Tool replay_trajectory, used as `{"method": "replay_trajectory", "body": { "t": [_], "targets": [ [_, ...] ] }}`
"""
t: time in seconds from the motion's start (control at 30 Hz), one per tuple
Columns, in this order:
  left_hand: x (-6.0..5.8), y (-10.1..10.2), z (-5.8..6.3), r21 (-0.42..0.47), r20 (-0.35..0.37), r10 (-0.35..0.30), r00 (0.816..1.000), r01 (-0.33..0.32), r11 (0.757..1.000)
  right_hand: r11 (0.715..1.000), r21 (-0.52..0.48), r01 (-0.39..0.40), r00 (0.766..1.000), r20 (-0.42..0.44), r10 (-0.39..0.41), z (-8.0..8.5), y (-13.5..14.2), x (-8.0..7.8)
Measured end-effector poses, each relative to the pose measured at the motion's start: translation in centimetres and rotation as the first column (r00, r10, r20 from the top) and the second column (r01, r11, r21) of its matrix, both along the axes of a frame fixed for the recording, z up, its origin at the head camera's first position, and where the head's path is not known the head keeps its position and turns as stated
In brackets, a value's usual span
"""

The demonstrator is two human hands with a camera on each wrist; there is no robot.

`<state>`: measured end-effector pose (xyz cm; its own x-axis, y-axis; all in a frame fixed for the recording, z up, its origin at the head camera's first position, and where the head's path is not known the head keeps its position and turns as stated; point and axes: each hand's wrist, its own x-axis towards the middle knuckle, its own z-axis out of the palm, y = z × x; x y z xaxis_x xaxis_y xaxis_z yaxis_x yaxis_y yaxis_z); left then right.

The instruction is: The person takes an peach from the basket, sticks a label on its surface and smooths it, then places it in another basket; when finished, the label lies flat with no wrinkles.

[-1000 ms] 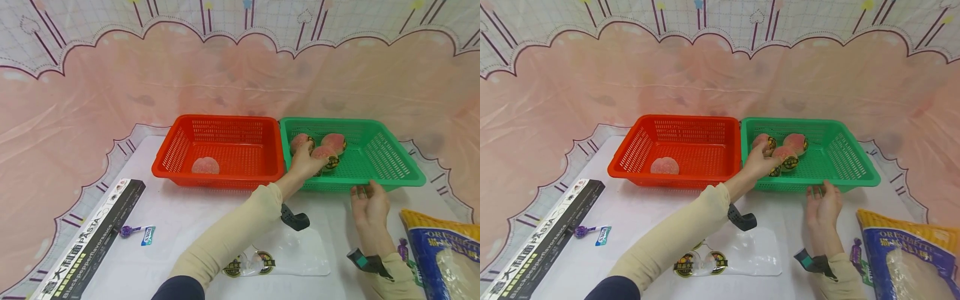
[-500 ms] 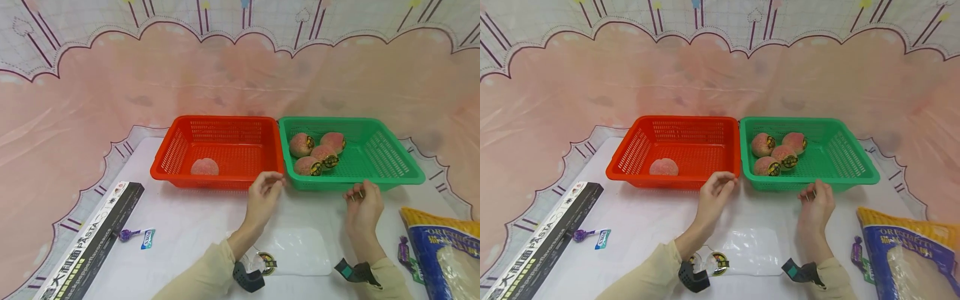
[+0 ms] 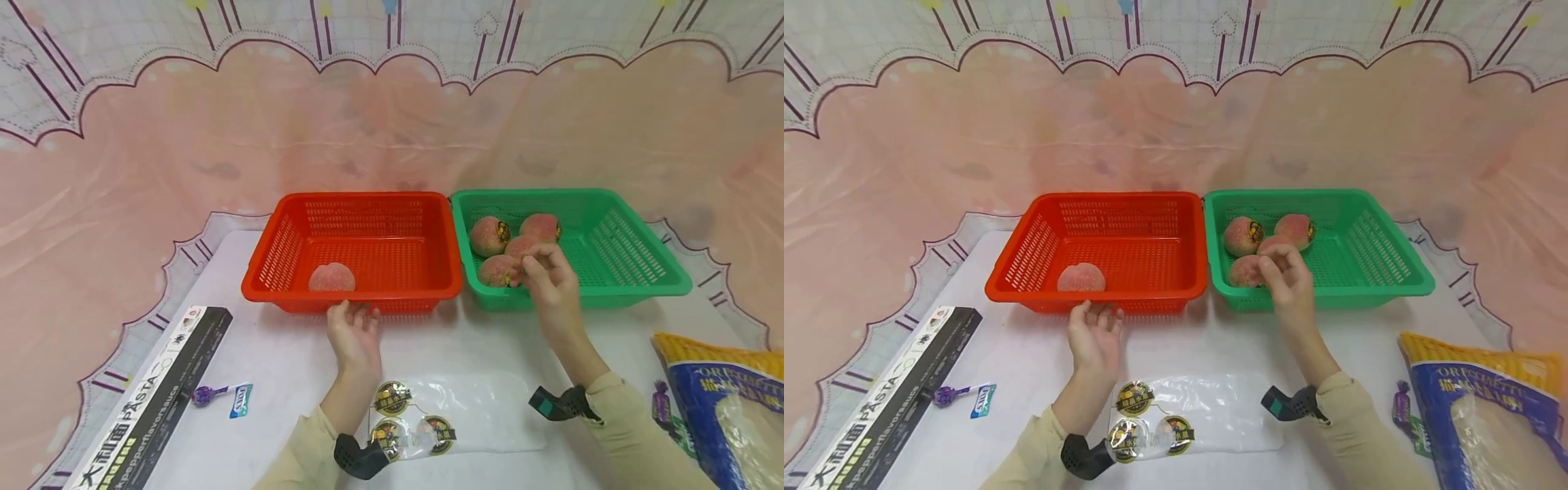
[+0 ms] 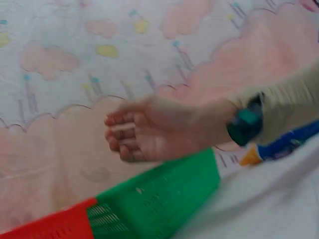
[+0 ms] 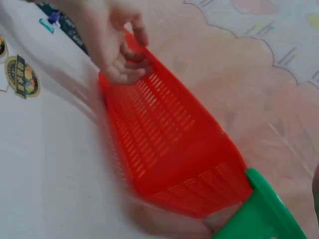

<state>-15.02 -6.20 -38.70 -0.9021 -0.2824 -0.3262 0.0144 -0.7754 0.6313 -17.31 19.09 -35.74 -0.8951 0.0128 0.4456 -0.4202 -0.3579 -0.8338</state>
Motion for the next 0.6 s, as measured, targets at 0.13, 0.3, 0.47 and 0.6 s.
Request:
{"method": "replay_trajectory", "body": {
  "t": [0.13,0.3,0.47,0.6],
  "targets": [
    [-0.4,-1.0,0.5,0.067,-0.009,0.047,0.999,-0.047,0.997,0.990,0.138,-0.040,0.999,0.013,0.038,0.6,-1.7,-2.0],
    [-0.2,-1.0,0.4,0.046,-0.048,0.057,0.997,-0.055,0.997,0.956,0.282,-0.080,0.997,0.031,0.075,0.9,-4.1,-4.5],
    [0.1,-1.0,0.1,0.025,-0.076,0.043,0.996,-0.042,0.999,0.879,0.444,-0.174,0.985,0.093,0.148,0.7,-7.0,-6.7],
    [0.0,-1.0,-0.2,0.024,-0.068,0.049,0.996,-0.048,0.999,0.782,0.565,-0.262,0.965,0.164,0.205,0.8,-9.3,-8.1]
  ]
}}
